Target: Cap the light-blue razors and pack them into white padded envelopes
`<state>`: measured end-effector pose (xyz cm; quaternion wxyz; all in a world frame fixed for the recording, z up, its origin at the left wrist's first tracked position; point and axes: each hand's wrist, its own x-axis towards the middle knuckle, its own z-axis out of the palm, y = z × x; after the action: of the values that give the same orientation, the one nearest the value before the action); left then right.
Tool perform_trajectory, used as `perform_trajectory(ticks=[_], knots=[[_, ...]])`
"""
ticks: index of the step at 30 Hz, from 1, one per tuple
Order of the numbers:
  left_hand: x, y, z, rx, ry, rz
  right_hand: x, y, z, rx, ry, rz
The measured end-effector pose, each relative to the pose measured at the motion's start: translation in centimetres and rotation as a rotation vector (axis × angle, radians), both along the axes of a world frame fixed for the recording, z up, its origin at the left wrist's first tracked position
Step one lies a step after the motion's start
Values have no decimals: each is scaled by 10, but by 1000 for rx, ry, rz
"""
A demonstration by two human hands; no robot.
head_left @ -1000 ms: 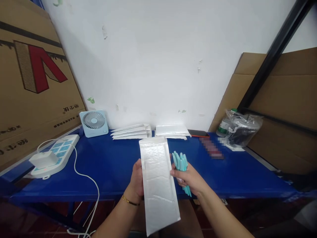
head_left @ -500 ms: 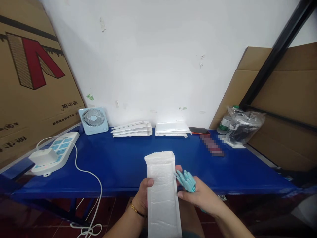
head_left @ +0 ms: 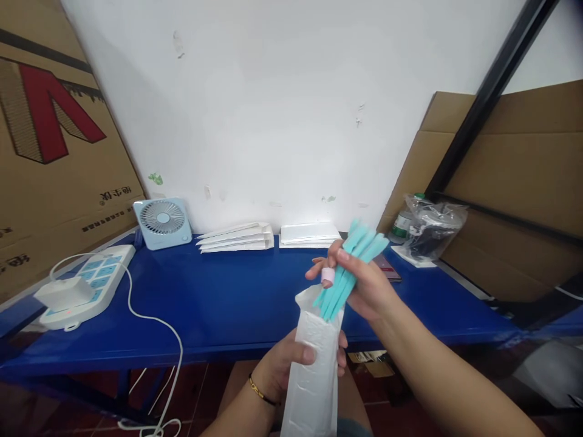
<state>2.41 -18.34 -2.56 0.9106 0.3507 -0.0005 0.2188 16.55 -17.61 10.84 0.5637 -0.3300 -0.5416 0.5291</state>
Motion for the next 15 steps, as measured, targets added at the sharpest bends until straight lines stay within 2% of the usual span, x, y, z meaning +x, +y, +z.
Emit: perform_trajectory(ticks=[3,8,13,15], knots=[[0,-2,0,17,-25,-39,-1,6,-8,-35,-10,83],[3,1,-4,34,-54,-92,9,5,-7,-69,-90,175],[6,1,-7,21,-92,-103,13,-3,-14,-163,-346,425],[6,1,-7,8,-96,-115,17,-3,-16,-183,-367,505]])
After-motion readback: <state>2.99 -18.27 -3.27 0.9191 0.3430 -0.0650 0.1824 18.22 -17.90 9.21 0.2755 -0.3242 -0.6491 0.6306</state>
